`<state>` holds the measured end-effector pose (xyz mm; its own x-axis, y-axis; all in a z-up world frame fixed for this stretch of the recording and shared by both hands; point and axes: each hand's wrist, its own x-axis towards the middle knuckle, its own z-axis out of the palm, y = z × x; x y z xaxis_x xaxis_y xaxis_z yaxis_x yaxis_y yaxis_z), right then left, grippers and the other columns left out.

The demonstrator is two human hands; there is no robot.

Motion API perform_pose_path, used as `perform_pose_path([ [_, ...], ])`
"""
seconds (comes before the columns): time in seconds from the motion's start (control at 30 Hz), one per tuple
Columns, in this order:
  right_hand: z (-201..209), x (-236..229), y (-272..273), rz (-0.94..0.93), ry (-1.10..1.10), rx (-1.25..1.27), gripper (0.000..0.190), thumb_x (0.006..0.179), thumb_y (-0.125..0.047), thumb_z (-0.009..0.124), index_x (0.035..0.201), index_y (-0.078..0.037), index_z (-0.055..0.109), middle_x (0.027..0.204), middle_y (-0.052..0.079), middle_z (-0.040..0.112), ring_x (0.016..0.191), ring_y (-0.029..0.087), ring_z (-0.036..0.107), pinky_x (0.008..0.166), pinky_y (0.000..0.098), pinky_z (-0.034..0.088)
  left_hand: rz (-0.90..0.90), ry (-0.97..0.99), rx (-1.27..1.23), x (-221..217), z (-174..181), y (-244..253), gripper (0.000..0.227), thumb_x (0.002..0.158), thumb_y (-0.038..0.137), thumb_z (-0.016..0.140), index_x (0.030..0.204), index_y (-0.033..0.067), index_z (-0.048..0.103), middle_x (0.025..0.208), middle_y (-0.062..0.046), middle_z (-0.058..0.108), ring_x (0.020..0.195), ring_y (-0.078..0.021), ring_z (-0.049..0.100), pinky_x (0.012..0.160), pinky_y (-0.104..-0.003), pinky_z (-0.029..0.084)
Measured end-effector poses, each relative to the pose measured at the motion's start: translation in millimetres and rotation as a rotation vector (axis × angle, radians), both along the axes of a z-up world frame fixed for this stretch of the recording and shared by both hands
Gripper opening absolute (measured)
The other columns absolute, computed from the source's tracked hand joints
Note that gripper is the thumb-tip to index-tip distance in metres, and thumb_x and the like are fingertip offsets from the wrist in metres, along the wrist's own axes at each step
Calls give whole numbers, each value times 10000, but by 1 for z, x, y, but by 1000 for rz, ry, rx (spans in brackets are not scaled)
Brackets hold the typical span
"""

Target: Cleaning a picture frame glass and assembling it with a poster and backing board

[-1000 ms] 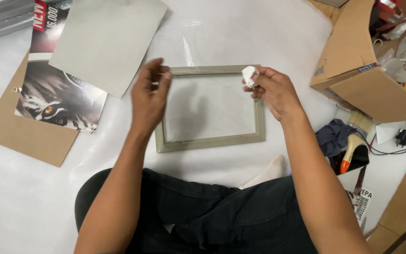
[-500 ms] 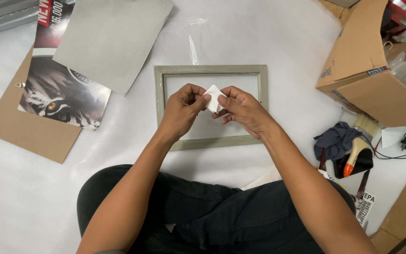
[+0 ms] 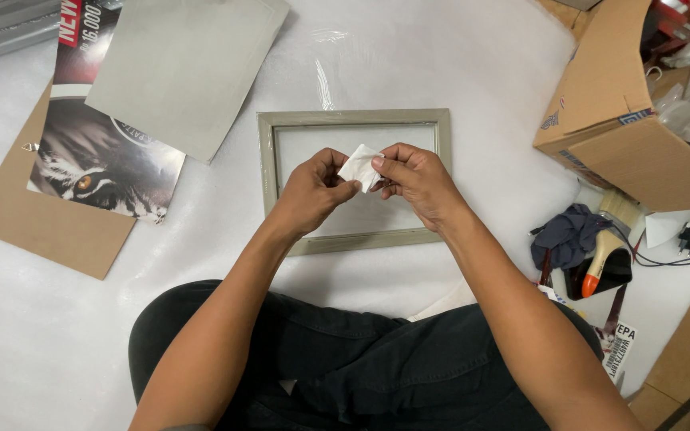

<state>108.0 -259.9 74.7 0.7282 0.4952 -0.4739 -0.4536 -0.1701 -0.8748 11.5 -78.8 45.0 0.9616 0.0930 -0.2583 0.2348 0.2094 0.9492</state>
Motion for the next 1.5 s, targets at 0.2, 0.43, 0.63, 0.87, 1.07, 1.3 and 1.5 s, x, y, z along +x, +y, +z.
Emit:
perform_pose_path([
  [0.2, -10, 3, -4, 67, -12, -20, 170, 928, -158, 764, 985, -15, 692, 778, 98, 705, 688, 184, 732, 570, 225, 578, -7, 52, -30, 0, 11, 0, 230, 931, 138, 700, 1059, -49, 661, 793, -130, 650, 762, -203, 670, 688, -307, 584],
  [0.43, 1, -2, -1, 97, -66, 21, 270, 864, -84, 805, 1095, -9, 688, 772, 117, 695, 665, 196, 739, 546, 222, 588, 55, 85, -161, 3, 12, 2, 286, 939, 84, 635, 1181, -59, 579, 781, -141, 672, 723, -210, 727, 674, -304, 631],
  [0.63, -9, 0, -5, 54, -168, 21, 223, 882, -18, 776, 1090, 43, 729, 826, 168, 718, 710, 203, 732, 584, 230, 587, 82, 120, -324, 4, 23, 4, 288, 938, 76, 554, 1191, -62, 553, 828, -170, 680, 742, -217, 747, 696, -324, 656],
  [0.87, 2, -1, -4, 32, -116, 53, 209, 857, 42, 717, 1063, 47, 752, 791, 160, 724, 669, 202, 725, 589, 264, 607, 59, 71, -295, 4, 27, 5, 224, 939, 35, 541, 1141, -33, 610, 758, -159, 673, 709, -226, 756, 657, -317, 670],
  [1.07, -6, 2, -6, 80, -135, 47, 189, 836, 78, 630, 952, 35, 773, 789, 168, 720, 692, 215, 724, 620, 292, 617, 63, 54, -248, 4, 13, 4, 139, 915, 86, 636, 1004, -19, 656, 737, -136, 667, 725, -232, 753, 691, -346, 672],
  [1.3, 8, 0, -4, 77, -9, 26, 341, 837, -128, 763, 1114, -1, 611, 906, 140, 670, 770, 245, 732, 591, 303, 607, 55, -36, -192, 4, 2, 4, 337, 953, 21, 645, 1241, -53, 487, 852, -173, 713, 800, -191, 720, 775, -310, 641],
  [1.5, -1, -7, 1, -5, -200, -93, 197, 863, -59, 781, 1025, 19, 700, 842, 116, 673, 779, 167, 718, 599, 227, 589, -85, 70, 198, 3, 38, 25, 486, 978, 148, 687, 1350, -84, 477, 989, -334, 733, 901, -368, 757, 805, -440, 609],
])
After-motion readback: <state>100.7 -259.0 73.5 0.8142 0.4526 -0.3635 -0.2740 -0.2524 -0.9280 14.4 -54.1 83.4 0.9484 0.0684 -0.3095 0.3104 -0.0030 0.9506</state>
